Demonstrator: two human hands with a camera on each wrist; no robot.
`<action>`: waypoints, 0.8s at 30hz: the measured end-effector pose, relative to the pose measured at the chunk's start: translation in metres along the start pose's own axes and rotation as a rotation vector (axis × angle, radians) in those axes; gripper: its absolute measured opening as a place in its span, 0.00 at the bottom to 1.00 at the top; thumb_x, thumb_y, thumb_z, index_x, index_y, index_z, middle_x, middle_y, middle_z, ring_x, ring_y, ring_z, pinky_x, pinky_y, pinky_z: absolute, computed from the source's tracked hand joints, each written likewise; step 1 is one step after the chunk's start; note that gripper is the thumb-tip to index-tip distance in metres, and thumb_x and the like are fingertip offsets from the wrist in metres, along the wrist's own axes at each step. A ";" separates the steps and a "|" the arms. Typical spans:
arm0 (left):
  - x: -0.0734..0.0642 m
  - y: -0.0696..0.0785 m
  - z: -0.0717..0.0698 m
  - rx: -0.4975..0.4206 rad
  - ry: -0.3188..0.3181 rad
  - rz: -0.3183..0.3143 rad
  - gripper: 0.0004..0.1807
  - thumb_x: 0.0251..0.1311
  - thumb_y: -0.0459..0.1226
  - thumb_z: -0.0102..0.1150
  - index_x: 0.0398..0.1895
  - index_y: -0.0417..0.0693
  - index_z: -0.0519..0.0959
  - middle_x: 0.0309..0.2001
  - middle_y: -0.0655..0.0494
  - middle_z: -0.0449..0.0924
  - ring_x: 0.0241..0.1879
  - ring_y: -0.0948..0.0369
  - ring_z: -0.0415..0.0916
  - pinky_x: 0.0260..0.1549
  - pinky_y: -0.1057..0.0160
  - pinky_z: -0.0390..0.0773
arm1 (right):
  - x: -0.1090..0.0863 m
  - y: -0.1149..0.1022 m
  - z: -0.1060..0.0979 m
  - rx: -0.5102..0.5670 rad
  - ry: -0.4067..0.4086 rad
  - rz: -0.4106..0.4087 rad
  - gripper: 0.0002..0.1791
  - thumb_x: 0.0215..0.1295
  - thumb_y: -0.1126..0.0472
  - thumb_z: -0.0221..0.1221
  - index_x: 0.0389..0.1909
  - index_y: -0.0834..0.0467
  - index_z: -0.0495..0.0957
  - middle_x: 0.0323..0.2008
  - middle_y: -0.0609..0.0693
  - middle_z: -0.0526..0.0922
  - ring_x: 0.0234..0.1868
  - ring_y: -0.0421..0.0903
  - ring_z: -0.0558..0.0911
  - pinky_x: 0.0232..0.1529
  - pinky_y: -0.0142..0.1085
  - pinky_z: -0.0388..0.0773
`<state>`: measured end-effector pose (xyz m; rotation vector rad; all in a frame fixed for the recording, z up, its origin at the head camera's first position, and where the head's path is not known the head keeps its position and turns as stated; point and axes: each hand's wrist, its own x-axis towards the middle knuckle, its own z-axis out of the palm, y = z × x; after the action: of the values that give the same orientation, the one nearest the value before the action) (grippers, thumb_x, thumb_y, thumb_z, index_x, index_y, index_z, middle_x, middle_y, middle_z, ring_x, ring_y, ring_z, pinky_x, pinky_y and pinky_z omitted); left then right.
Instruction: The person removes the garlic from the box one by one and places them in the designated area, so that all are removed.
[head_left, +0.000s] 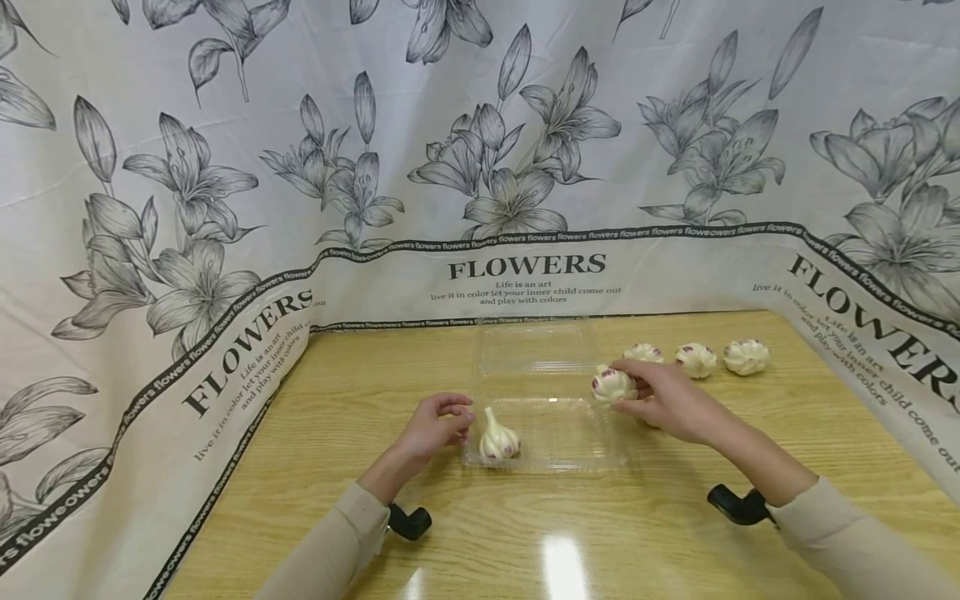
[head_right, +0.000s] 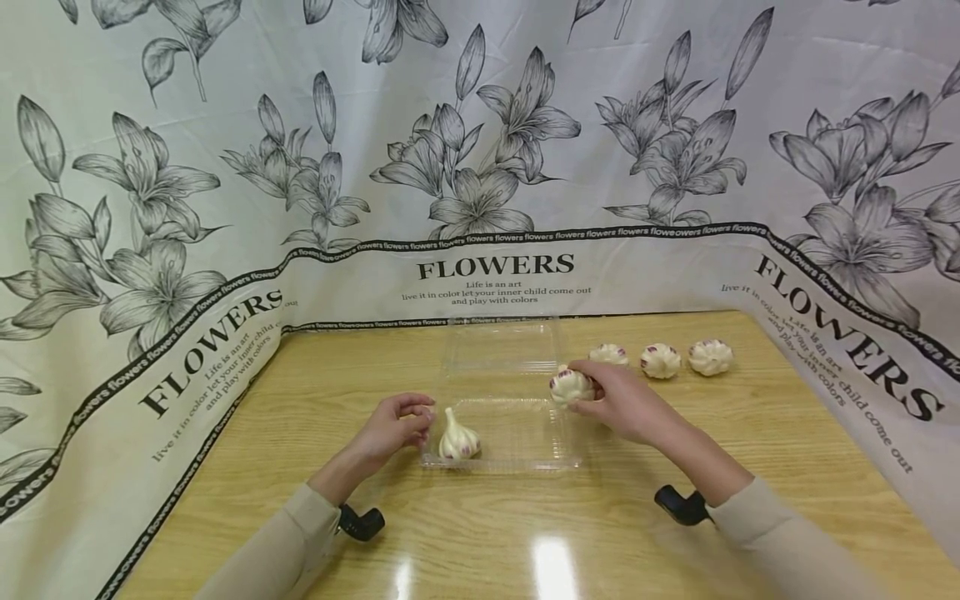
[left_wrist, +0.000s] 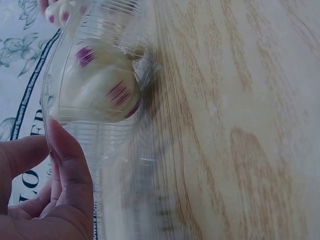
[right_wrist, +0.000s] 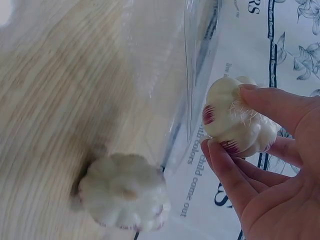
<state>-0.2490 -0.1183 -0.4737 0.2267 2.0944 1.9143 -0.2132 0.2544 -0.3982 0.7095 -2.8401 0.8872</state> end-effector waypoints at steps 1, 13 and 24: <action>0.000 0.000 0.000 0.000 -0.001 -0.001 0.20 0.72 0.28 0.56 0.64 0.27 0.71 0.39 0.46 0.78 0.30 0.60 0.77 0.31 0.61 0.81 | -0.002 0.002 -0.003 -0.008 0.002 0.005 0.31 0.65 0.60 0.69 0.65 0.69 0.73 0.39 0.53 0.81 0.42 0.49 0.83 0.43 0.45 0.84; 0.000 0.001 0.000 0.001 0.002 -0.006 0.20 0.73 0.28 0.56 0.64 0.27 0.71 0.38 0.50 0.77 0.30 0.60 0.78 0.31 0.62 0.81 | -0.021 0.032 -0.035 -0.037 0.042 0.077 0.34 0.65 0.60 0.70 0.67 0.71 0.70 0.51 0.70 0.81 0.48 0.62 0.84 0.47 0.54 0.83; 0.000 0.001 0.000 0.002 0.002 0.007 0.20 0.73 0.28 0.56 0.64 0.26 0.70 0.37 0.51 0.77 0.30 0.61 0.77 0.31 0.62 0.81 | -0.035 0.067 -0.053 -0.091 0.063 0.111 0.33 0.65 0.59 0.70 0.64 0.74 0.71 0.48 0.74 0.81 0.47 0.66 0.84 0.47 0.57 0.83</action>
<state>-0.2487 -0.1179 -0.4729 0.2333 2.0995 1.9168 -0.2154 0.3467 -0.3970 0.5091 -2.8660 0.7740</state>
